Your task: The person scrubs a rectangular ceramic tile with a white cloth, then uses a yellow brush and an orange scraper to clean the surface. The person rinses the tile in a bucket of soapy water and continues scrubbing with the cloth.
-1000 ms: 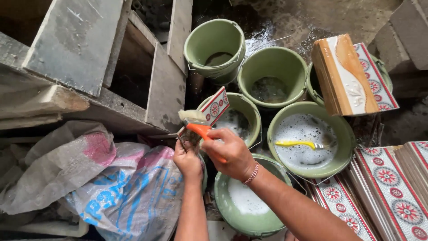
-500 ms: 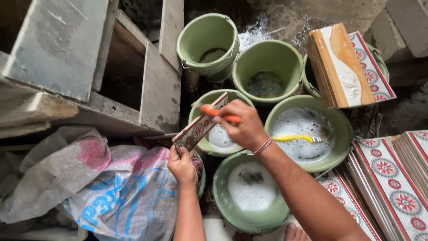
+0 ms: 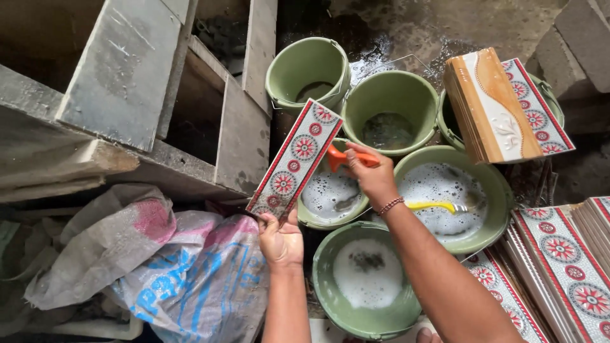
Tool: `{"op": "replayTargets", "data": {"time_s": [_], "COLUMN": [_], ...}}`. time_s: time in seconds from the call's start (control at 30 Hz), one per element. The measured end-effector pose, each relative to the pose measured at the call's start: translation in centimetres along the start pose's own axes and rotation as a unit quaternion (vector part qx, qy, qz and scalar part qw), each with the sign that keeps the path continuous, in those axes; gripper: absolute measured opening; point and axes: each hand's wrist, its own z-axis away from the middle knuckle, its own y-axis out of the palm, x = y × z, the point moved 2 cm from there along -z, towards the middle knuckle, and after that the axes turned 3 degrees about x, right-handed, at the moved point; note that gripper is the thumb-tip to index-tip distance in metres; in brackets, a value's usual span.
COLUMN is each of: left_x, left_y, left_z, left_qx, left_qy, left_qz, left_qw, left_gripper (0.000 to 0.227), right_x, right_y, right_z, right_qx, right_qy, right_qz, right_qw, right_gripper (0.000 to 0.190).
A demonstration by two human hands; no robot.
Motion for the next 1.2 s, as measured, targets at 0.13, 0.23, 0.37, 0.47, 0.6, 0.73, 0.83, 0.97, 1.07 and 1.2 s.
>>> {"op": "replayTargets", "data": {"time_s": [0.13,0.23,0.37,0.47,0.6,0.73,0.83,0.97,1.07,1.2], "left_x": [0.9,2.1,1.6,0.9,-0.8,-2.8,-4.0,-5.7,-6.7,-4.9], "left_y": [0.9,-0.5,1.6,1.2,1.0,3.5,6.6,11.2,13.8,14.0], "left_z": [0.7,0.1,0.7,0.6,-0.9,-0.5,1.3,2.7,3.3,1.8], "left_qx": [0.039,0.061,0.083,0.068,-0.01,-0.015,0.084,0.233,0.264,0.253], "left_qy": [-0.019,-0.049,-0.069,-0.022,0.22,0.232,0.128,0.098,0.084,-0.028], "left_qz": [0.005,-0.005,-0.098,-0.248,-0.526,-0.628,-0.678,-0.628,-0.669,-0.752], "left_qw": [0.999,0.997,0.989,0.966,0.822,0.742,0.719,0.736,0.689,0.609], "left_gripper": [0.027,0.026,0.029,0.052,0.046,0.018,0.045,0.113,0.098,0.039], "right_x": [2.4,2.1,2.2,-1.3,0.0,0.3,-0.4,-1.0,-2.0,-0.8], "right_y": [3.0,2.9,2.2,0.2,-0.5,-1.0,-0.8,-0.5,-0.3,0.9], "right_z": [2.6,2.4,1.7,-0.9,-2.4,-2.3,-1.9,-1.5,-0.9,0.5], "right_qx": [0.031,0.013,-0.024,-0.025,0.01,0.081,0.105,0.168,0.233,0.302], "right_qy": [0.067,0.112,0.093,0.047,-0.067,-0.263,-0.281,-0.269,-0.247,-0.199], "right_qz": [-0.07,-0.15,-0.14,-0.116,-0.011,0.159,0.208,0.265,0.317,0.386], "right_qw": [0.995,0.982,0.985,0.992,0.998,0.948,0.931,0.91,0.886,0.849], "right_gripper": [0.043,0.037,0.027,0.021,0.011,0.01,0.01,0.012,0.012,0.01]}}
